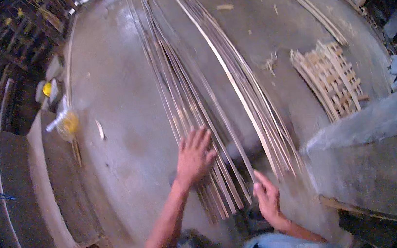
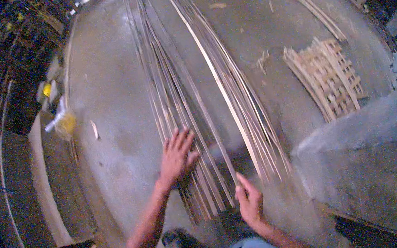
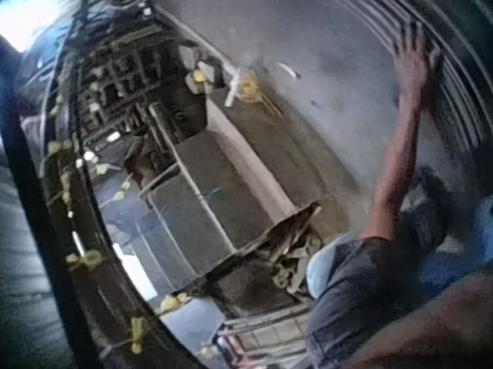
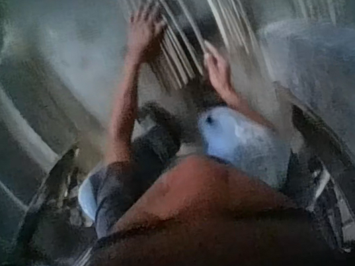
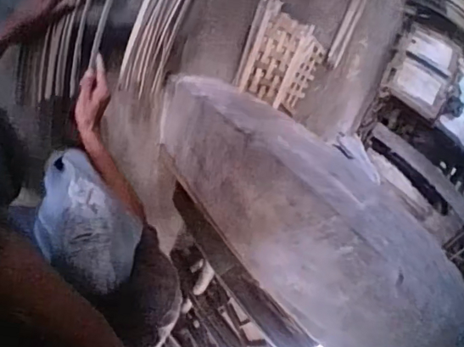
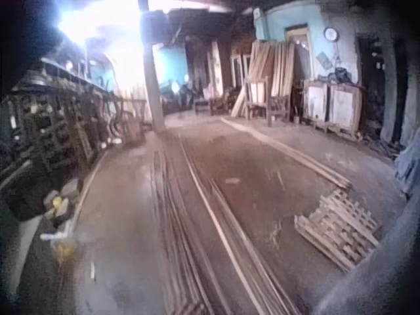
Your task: The person sits on the floor and arranges thin bamboo strips in parallel rows on a cylindrical roller. They repeatedly pick up individual strips, align them, and place them back into the bundle, maintaining even spacing throughout the process.
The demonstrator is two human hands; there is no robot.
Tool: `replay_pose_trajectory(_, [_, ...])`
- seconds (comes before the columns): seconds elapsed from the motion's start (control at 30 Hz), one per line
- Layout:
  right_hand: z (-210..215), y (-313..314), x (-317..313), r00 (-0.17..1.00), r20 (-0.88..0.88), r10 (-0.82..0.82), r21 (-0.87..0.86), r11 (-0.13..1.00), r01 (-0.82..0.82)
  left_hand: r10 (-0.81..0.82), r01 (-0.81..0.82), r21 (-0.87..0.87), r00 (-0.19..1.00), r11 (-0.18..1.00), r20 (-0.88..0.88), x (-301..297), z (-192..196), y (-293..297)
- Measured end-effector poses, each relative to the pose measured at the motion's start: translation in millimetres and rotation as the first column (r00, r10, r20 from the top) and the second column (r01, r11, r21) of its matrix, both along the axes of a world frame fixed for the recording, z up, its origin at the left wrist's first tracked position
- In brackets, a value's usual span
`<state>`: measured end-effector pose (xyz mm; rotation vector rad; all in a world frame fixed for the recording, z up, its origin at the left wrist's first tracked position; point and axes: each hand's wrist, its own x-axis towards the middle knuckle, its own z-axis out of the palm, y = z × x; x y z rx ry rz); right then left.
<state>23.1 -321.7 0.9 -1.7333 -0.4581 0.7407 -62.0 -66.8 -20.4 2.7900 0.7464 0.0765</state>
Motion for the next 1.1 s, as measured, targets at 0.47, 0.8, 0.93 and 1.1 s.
replay_pose_trajectory(0.47, [3.5,-36.1,8.7,0.884,-0.468,-0.022,-0.123,0.992,-0.041,0.007,-0.009,0.018,0.997,1.000,0.081,-9.0,-12.3,-1.5])
replay_pose_trajectory(0.8, [-1.0,-65.4,-19.0,0.841,-0.501,0.202,0.004,0.973,-0.231,0.005,-0.008,0.031,0.995,0.999,0.101,-9.7,-12.6,-1.8])
replay_pose_trajectory(0.93, [-6.8,-60.0,-28.5,0.826,-0.563,0.028,-0.110,0.988,-0.109,0.007,-0.009,0.023,0.994,1.000,0.105,-10.6,-11.7,-1.7])
replay_pose_trajectory(1.1, [-8.8,-44.7,-32.0,0.717,-0.694,-0.062,-0.061,0.998,0.027,0.006,-0.009,0.028,0.994,1.000,0.110,-11.9,-14.3,-0.8])
